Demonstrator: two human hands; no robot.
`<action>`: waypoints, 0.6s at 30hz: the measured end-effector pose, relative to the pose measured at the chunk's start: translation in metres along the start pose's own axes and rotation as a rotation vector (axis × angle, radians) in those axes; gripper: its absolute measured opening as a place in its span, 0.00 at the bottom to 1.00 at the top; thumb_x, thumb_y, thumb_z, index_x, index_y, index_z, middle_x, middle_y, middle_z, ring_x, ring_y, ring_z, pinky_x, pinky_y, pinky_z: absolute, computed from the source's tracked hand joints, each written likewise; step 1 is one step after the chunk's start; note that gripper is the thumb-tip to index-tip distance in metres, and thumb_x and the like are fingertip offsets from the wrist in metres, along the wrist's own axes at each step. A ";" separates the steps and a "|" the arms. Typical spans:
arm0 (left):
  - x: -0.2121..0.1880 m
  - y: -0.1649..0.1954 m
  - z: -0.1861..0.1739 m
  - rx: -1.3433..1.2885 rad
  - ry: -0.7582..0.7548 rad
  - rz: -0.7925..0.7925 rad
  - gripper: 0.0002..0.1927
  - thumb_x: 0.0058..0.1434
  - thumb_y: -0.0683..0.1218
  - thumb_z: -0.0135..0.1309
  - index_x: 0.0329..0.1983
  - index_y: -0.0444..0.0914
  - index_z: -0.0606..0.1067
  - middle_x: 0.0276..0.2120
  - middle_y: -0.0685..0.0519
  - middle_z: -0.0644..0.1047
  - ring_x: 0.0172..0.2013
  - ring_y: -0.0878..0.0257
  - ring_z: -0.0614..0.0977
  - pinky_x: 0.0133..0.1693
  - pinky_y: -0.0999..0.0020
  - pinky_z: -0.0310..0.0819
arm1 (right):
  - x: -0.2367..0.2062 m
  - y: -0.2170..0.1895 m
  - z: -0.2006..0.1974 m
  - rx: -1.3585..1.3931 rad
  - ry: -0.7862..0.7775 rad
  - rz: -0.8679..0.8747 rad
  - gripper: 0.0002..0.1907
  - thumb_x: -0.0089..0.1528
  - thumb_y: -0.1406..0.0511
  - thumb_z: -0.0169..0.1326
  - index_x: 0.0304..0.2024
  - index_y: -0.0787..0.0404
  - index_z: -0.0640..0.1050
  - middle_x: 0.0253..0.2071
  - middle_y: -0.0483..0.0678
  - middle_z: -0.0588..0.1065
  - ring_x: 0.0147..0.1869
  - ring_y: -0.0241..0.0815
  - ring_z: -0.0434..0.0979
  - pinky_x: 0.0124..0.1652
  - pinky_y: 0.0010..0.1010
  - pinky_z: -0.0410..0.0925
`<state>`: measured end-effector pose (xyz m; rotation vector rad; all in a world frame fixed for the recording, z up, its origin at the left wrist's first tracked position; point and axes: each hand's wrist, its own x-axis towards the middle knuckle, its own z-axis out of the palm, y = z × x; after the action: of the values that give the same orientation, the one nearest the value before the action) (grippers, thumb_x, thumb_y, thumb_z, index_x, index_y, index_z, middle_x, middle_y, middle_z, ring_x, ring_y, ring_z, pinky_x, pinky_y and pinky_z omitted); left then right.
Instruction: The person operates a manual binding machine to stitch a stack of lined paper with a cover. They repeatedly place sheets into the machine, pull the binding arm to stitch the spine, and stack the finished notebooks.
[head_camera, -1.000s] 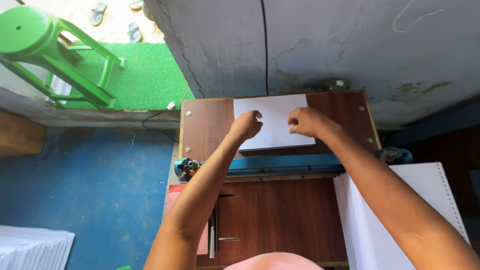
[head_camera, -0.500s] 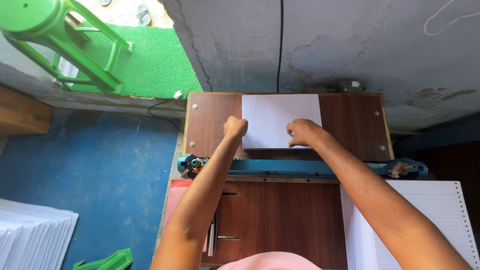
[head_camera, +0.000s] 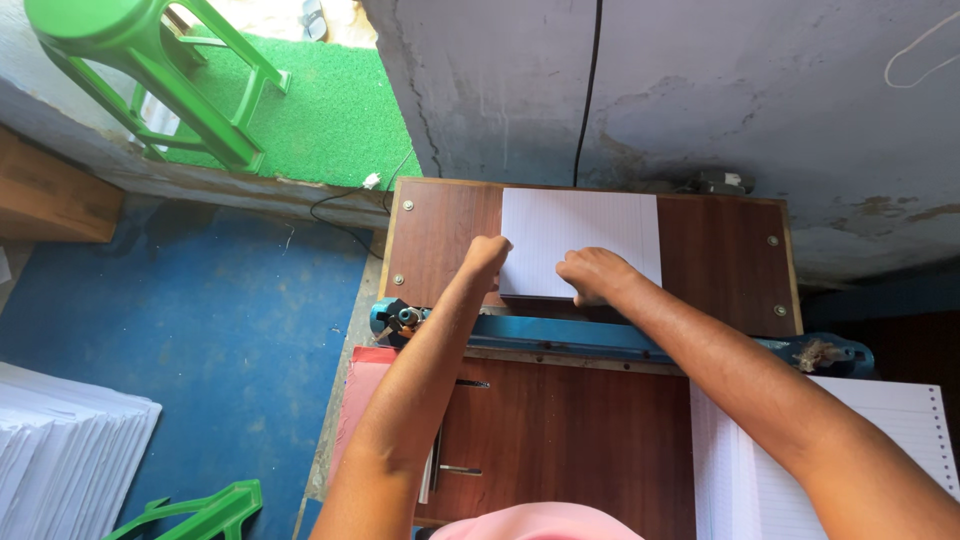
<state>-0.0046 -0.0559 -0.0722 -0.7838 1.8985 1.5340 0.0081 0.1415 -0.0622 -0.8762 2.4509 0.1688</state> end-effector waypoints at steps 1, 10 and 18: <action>0.001 0.000 -0.001 -0.018 -0.011 -0.009 0.24 0.60 0.49 0.52 0.55 0.27 0.72 0.44 0.37 0.75 0.44 0.45 0.78 0.43 0.44 0.77 | 0.000 0.000 0.000 0.003 -0.015 0.010 0.15 0.51 0.65 0.70 0.33 0.64 0.78 0.42 0.55 0.77 0.47 0.52 0.80 0.46 0.41 0.75; 0.000 -0.003 -0.005 -0.063 -0.023 -0.023 0.31 0.62 0.50 0.53 0.63 0.27 0.66 0.53 0.33 0.72 0.54 0.43 0.75 0.51 0.41 0.74 | -0.006 0.005 0.000 0.165 -0.012 0.083 0.10 0.52 0.65 0.69 0.29 0.60 0.79 0.33 0.47 0.78 0.41 0.45 0.81 0.41 0.39 0.75; -0.001 -0.010 -0.010 -0.127 0.004 0.000 0.29 0.61 0.50 0.55 0.59 0.25 0.68 0.45 0.35 0.73 0.49 0.45 0.78 0.50 0.44 0.77 | -0.007 0.004 0.001 0.192 0.029 0.080 0.10 0.51 0.66 0.69 0.27 0.60 0.79 0.30 0.47 0.78 0.37 0.45 0.80 0.37 0.38 0.74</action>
<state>0.0028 -0.0673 -0.0766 -0.8429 1.8170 1.6673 0.0103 0.1487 -0.0595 -0.7028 2.4807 -0.0509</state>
